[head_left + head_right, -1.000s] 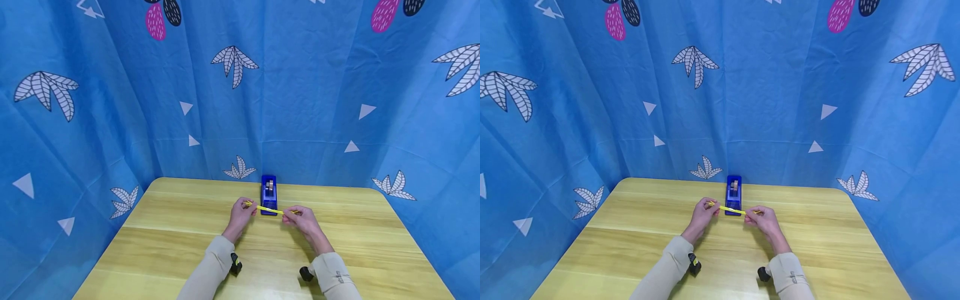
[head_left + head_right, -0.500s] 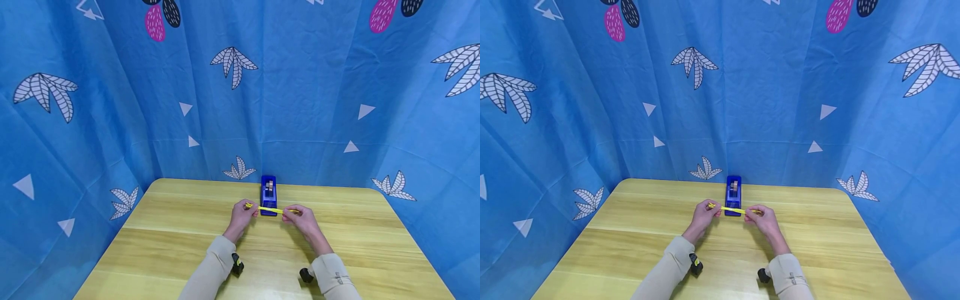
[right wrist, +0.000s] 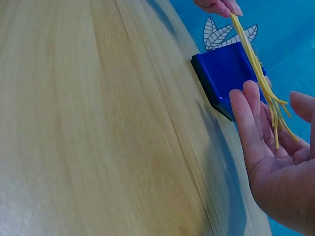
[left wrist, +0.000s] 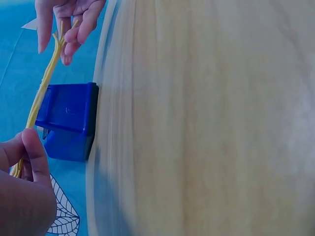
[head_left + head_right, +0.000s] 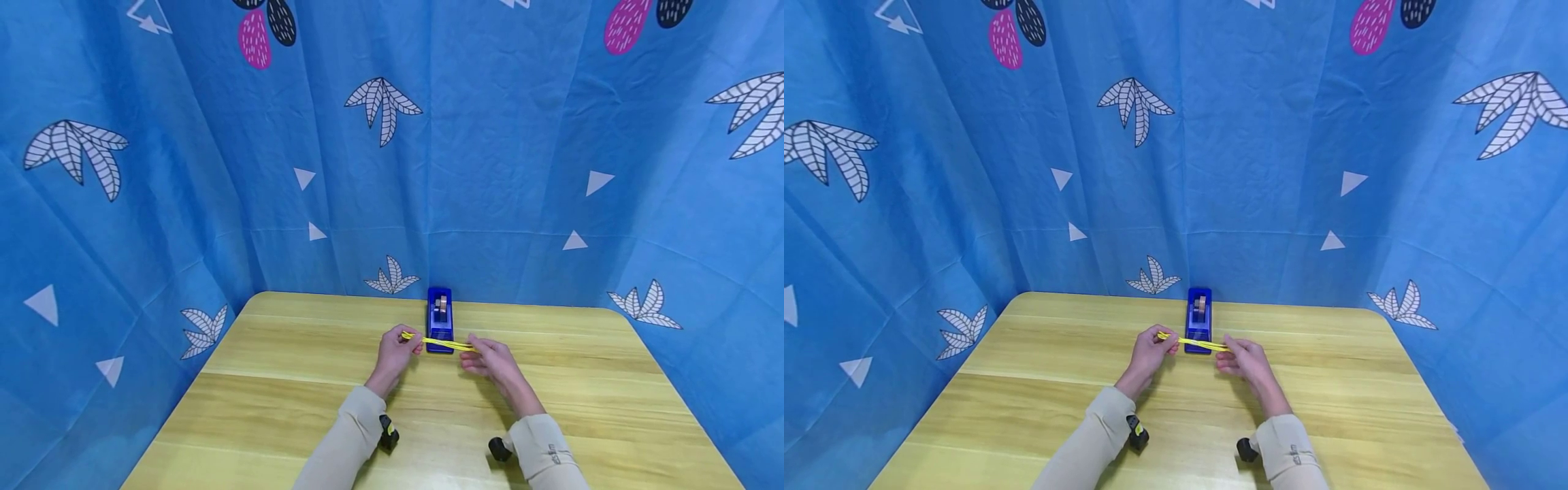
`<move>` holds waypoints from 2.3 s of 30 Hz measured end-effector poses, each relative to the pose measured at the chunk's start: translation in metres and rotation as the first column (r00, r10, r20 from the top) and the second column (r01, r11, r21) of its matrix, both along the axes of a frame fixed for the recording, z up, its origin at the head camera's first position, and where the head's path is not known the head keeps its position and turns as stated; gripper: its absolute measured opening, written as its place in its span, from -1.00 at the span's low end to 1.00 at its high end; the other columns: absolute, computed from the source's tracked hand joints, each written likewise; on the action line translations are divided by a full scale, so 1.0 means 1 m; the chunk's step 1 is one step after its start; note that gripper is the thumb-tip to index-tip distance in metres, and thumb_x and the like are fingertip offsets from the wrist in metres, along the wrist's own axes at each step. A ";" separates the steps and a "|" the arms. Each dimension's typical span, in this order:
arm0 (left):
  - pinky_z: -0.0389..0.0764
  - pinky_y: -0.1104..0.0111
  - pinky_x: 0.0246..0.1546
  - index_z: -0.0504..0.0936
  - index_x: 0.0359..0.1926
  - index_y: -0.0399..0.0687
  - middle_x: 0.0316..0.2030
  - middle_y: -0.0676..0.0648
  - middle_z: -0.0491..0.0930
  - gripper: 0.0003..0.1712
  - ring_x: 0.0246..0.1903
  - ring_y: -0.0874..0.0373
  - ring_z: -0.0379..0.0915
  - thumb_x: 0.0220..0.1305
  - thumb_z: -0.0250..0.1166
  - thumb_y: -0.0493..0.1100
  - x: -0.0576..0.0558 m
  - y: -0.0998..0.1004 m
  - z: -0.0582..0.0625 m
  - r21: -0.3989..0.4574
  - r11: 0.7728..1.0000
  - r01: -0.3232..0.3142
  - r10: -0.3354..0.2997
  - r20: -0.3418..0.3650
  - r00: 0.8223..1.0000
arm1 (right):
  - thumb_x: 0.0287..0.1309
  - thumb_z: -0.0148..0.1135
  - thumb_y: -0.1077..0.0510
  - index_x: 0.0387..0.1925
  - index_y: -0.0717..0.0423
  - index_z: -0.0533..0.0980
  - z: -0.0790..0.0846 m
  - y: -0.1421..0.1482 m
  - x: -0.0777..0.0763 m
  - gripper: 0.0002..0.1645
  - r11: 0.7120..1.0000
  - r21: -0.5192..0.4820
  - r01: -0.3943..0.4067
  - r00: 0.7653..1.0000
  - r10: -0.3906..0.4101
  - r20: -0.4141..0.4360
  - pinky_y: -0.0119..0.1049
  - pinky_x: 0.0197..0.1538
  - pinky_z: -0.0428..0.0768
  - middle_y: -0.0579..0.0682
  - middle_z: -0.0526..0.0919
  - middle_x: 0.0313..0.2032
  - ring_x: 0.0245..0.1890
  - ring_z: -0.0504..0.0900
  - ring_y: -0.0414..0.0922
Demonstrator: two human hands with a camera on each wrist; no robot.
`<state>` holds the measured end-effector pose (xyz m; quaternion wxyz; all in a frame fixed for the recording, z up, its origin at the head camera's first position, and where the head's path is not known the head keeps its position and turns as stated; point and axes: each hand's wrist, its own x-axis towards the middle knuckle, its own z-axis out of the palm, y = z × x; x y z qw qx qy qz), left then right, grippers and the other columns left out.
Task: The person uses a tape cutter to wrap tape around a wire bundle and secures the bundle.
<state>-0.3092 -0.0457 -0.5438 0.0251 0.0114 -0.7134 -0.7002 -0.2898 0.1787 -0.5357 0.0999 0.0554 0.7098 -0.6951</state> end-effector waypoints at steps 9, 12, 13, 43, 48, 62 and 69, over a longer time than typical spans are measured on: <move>0.76 0.30 -0.24 0.67 -0.15 -0.27 -0.34 -0.16 0.74 -0.90 -0.34 0.03 0.69 0.40 0.35 -0.29 0.001 0.000 0.001 -0.016 1.000 0.004 -0.003 0.006 1.000 | 0.55 0.11 0.09 0.27 0.49 0.39 -0.001 -0.001 -0.003 -0.45 1.000 -0.025 0.004 1.000 -0.004 0.022 -0.28 -0.10 0.79 0.18 0.74 -0.22 -0.32 0.76 -0.13; 0.76 0.30 -0.24 0.67 -0.16 -0.24 -0.35 -0.15 0.73 -0.91 -0.35 0.06 0.68 0.40 0.35 -0.28 0.001 0.000 0.000 -0.020 1.000 0.004 -0.004 0.003 1.000 | 0.52 0.15 0.16 0.24 0.51 0.43 -0.002 -0.001 -0.003 -0.51 0.999 -0.045 0.018 1.000 -0.017 0.007 -0.31 -0.14 0.79 0.14 0.76 -0.29 -0.36 0.76 -0.17; 0.76 0.29 -0.23 0.67 -0.16 -0.24 -0.35 -0.16 0.73 -0.91 -0.35 0.06 0.68 0.40 0.35 -0.27 0.001 0.000 -0.001 -0.019 1.000 0.004 -0.004 0.002 1.000 | 0.51 0.17 0.18 0.22 0.51 0.44 -0.002 -0.001 -0.003 -0.52 0.998 -0.050 0.023 1.000 -0.023 0.001 -0.31 -0.14 0.79 0.14 0.77 -0.31 -0.37 0.76 -0.18; 0.79 0.19 -0.15 0.67 -0.10 -0.35 -0.25 -0.33 0.73 -0.83 -0.28 -0.02 0.69 0.44 0.30 -0.28 -0.003 0.000 -0.001 0.020 0.999 0.025 -0.025 -0.004 1.000 | 0.54 0.14 0.08 0.33 0.46 0.39 -0.004 0.002 -0.008 -0.41 0.996 -0.057 0.064 0.998 -0.065 -0.008 -0.26 0.01 0.77 0.25 0.67 0.03 -0.23 0.77 -0.14; 0.79 0.09 -0.09 0.66 -0.09 -0.37 -0.21 -0.38 0.71 -0.82 -0.20 -0.19 0.70 0.44 0.30 -0.28 -0.002 0.002 0.000 0.022 1.000 0.010 -0.010 -0.006 1.000 | 0.57 0.10 0.01 0.31 0.46 0.38 -0.004 0.002 -0.009 -0.39 0.998 -0.037 0.055 0.998 -0.055 0.007 -0.27 -0.03 0.78 0.30 0.70 -0.01 -0.23 0.78 -0.10; 0.77 0.27 -0.12 0.66 -0.11 -0.29 -0.23 -0.23 0.74 -0.86 -0.27 0.04 0.70 0.42 0.31 -0.27 0.000 0.001 -0.003 0.002 1.000 0.014 -0.014 0.048 0.999 | 0.51 0.18 0.16 0.23 0.52 0.45 -0.002 0.000 -0.008 -0.49 0.999 -0.038 0.032 0.999 -0.032 -0.006 -0.35 -0.13 0.78 0.10 0.74 -0.29 -0.36 0.73 -0.21; 0.76 0.27 -0.16 0.67 -0.15 -0.26 -0.23 -0.24 0.72 -0.90 -0.26 -0.02 0.69 0.44 0.30 -0.28 -0.001 -0.001 -0.003 -0.040 0.998 0.040 -0.038 0.041 0.998 | 0.45 0.21 0.29 0.11 0.52 0.54 -0.003 0.001 -0.009 -0.65 0.997 -0.060 0.044 0.998 -0.047 -0.051 -0.28 -0.08 0.79 0.12 0.77 -0.31 -0.36 0.75 -0.20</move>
